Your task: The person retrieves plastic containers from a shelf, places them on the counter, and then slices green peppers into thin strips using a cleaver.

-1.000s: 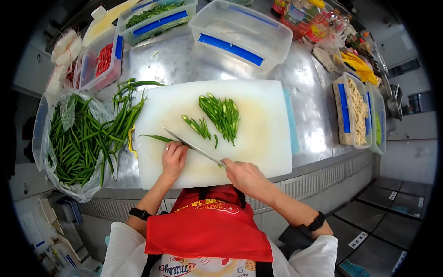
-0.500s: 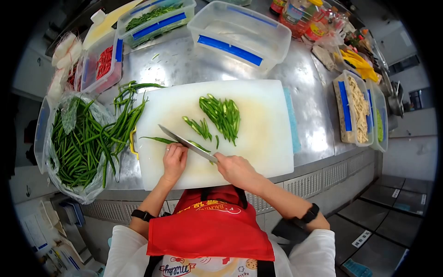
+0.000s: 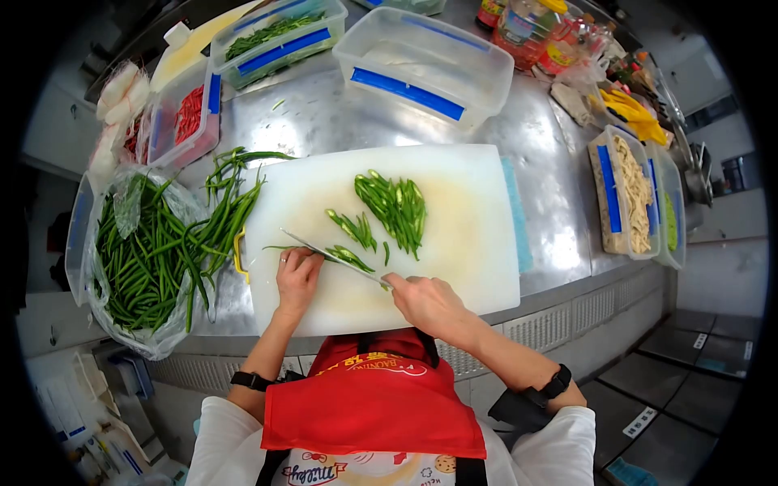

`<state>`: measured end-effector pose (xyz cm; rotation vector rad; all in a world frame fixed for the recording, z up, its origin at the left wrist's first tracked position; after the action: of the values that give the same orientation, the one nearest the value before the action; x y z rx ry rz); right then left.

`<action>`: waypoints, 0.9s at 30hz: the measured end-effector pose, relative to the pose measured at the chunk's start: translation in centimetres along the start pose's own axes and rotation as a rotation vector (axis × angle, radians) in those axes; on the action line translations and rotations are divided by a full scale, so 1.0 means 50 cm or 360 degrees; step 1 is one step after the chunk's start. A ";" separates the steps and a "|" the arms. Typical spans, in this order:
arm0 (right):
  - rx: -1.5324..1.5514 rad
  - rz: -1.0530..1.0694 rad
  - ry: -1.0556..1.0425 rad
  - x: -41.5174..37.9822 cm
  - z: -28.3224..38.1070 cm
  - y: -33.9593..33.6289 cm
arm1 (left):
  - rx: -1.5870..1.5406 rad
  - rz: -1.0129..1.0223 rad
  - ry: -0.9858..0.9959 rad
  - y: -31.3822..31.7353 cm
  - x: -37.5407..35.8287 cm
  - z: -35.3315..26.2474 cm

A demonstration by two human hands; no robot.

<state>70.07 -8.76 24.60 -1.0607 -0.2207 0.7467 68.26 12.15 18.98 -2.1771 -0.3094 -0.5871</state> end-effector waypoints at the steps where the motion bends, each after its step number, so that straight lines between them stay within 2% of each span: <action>1: -0.0013 0.0004 0.0006 -0.002 0.001 -0.003 | -0.0004 -0.0004 -0.0003 0.003 -0.001 0.000; 6: 0.0032 0.0087 0.0048 0.006 0.002 0.011 | -0.0016 -0.0031 0.0015 0.001 -0.007 0.001; 12: 0.0077 -0.0051 0.0020 0.034 0.002 0.041 | -0.0085 -0.0031 0.0010 0.001 -0.007 0.004; 21: 0.0077 0.0160 0.0076 0.029 0.022 0.026 | -0.0126 -0.0050 -0.0045 0.001 -0.007 0.009; 27: 0.0114 0.0049 0.0080 0.056 0.007 0.063 | -0.0126 -0.0059 -0.0116 -0.022 -0.007 0.034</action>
<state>70.52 -5.83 21.60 -1.0154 -0.1340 0.7495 68.02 14.14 18.60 -2.2766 -0.3716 -0.5497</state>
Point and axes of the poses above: each hand's wrist, its own x-axis towards the middle knuckle, its own y-axis out of the palm, z = x × y, the point moved 9 cm from there along x, towards the middle knuckle, and after that the axes turned 6 degrees about -x, right-handed, at the moved point
